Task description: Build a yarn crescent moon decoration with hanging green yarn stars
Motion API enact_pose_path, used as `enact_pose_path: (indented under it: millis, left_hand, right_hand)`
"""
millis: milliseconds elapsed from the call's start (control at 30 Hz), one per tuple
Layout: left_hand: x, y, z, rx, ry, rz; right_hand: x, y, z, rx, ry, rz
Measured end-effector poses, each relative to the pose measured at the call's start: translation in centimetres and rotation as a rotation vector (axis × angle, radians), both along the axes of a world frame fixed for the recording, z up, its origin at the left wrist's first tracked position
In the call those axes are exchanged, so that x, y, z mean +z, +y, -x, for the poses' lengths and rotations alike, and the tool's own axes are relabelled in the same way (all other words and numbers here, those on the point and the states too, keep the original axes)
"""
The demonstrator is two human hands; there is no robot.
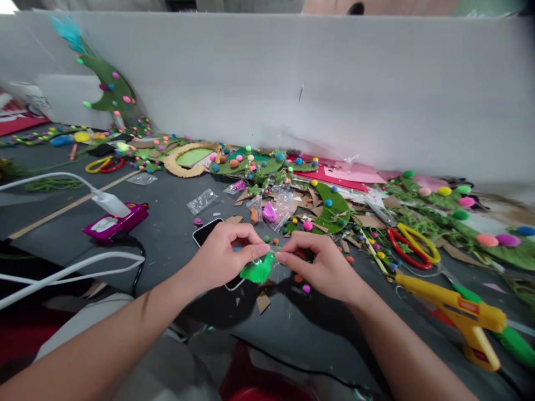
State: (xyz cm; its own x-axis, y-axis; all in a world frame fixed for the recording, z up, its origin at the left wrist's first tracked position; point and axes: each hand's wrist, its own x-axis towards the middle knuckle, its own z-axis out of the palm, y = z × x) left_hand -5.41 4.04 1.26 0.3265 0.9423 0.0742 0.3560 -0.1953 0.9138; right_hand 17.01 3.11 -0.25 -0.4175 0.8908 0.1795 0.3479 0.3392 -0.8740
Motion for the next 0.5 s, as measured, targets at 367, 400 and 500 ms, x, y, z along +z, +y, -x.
enact_pose_path:
  millis: [367, 400, 500]
  left_hand:
    - [-0.05, 0.54, 0.25, -0.031, -0.071, 0.074]
    - [-0.07, 0.53, 0.28, -0.032, -0.072, 0.057]
    - [0.03, 0.41, 0.3, -0.025, -0.07, 0.035]
  right_hand:
    - [0.2, 0.08, -0.23, -0.024, 0.004, -0.04]
    - [0.18, 0.09, -0.18, -0.022, 0.009, -0.033]
    - [0.05, 0.1, 0.02, -0.013, 0.018, -0.013]
